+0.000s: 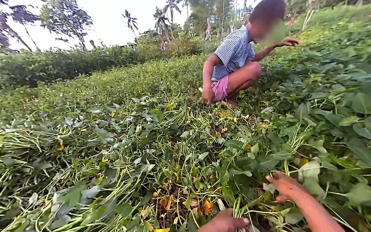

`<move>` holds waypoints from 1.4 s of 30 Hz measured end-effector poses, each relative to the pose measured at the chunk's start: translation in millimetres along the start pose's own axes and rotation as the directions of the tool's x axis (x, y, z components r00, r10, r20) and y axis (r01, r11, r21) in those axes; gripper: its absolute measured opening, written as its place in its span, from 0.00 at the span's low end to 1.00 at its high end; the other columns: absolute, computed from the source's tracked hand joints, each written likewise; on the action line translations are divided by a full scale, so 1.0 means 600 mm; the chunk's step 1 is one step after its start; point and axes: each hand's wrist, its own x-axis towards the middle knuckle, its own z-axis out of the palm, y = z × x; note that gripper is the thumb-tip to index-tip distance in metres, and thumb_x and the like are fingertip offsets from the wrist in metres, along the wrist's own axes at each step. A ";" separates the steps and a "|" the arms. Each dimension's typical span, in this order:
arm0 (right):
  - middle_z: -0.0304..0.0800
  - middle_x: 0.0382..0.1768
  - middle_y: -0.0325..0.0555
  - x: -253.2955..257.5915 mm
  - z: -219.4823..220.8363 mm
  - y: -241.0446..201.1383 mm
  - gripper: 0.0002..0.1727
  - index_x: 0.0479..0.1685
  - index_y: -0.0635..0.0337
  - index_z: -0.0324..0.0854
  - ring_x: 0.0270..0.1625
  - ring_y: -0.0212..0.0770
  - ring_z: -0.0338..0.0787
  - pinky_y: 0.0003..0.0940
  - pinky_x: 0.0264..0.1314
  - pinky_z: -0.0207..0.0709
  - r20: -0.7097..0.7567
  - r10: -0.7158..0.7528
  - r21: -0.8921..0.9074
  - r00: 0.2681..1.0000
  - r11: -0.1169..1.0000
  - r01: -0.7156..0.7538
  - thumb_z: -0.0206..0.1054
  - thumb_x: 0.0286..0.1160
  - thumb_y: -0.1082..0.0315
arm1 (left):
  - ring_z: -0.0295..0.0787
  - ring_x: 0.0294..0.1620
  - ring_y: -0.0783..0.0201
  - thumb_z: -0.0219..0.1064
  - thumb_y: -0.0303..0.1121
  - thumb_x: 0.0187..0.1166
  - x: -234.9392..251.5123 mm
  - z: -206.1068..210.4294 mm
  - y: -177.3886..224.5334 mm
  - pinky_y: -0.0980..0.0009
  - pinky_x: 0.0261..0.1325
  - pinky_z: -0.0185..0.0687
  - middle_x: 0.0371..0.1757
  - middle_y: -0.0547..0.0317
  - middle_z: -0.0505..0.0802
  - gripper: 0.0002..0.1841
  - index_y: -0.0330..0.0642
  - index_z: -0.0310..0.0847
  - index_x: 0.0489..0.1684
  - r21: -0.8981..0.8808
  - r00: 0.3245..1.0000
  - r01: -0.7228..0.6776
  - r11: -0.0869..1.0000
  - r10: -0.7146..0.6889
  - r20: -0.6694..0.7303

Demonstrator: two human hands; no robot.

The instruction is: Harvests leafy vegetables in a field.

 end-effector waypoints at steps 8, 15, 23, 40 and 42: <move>0.71 0.80 0.58 -0.050 -0.132 0.116 0.41 0.86 0.56 0.62 0.59 0.58 0.87 0.52 0.51 0.83 -0.059 0.102 0.593 0.993 0.804 -0.047 0.33 0.91 0.34 | 0.75 0.15 0.73 0.55 0.44 0.93 -0.036 0.002 0.039 0.81 0.15 0.68 0.27 0.61 0.85 0.14 0.42 0.75 0.55 -0.073 0.999 0.039 0.997 -0.037 0.032; 0.88 0.47 0.52 -0.078 -0.019 0.030 0.36 0.72 0.61 0.76 0.34 0.41 0.82 0.38 0.42 0.76 0.278 0.033 -0.146 0.960 0.989 0.008 0.36 0.94 0.40 | 0.76 0.16 0.74 0.54 0.39 0.93 -0.069 0.021 0.035 0.81 0.15 0.65 0.26 0.61 0.86 0.10 0.43 0.74 0.56 -0.024 0.999 0.003 1.000 -0.002 0.033; 0.73 0.80 0.67 -0.049 0.041 -0.014 0.32 0.84 0.64 0.68 0.84 0.63 0.72 0.64 0.84 0.62 0.237 0.090 -0.482 0.967 0.875 0.037 0.42 0.96 0.50 | 0.72 0.14 0.75 0.56 0.40 0.93 -0.074 0.026 0.019 0.81 0.15 0.62 0.25 0.63 0.85 0.10 0.45 0.75 0.55 0.070 0.997 -0.047 0.996 0.043 0.064; 0.85 0.56 0.61 -0.110 -0.019 0.048 0.29 0.84 0.53 0.68 0.50 0.54 0.87 0.53 0.56 0.79 0.351 -0.012 -0.233 0.936 0.967 0.100 0.39 0.97 0.48 | 0.76 0.14 0.76 0.56 0.38 0.90 -0.137 -0.087 0.068 0.82 0.14 0.65 0.23 0.63 0.88 0.09 0.46 0.77 0.54 0.036 0.984 -0.158 0.987 0.155 0.093; 0.83 0.34 0.44 -0.119 -0.074 0.017 0.33 0.76 0.56 0.73 0.24 0.34 0.76 0.29 0.29 0.72 0.220 -0.118 0.197 0.968 0.978 0.074 0.37 0.95 0.42 | 0.74 0.11 0.78 0.52 0.38 0.89 -0.168 -0.127 0.092 0.84 0.12 0.66 0.19 0.65 0.86 0.10 0.46 0.78 0.47 -0.067 0.973 -0.229 0.971 0.230 0.010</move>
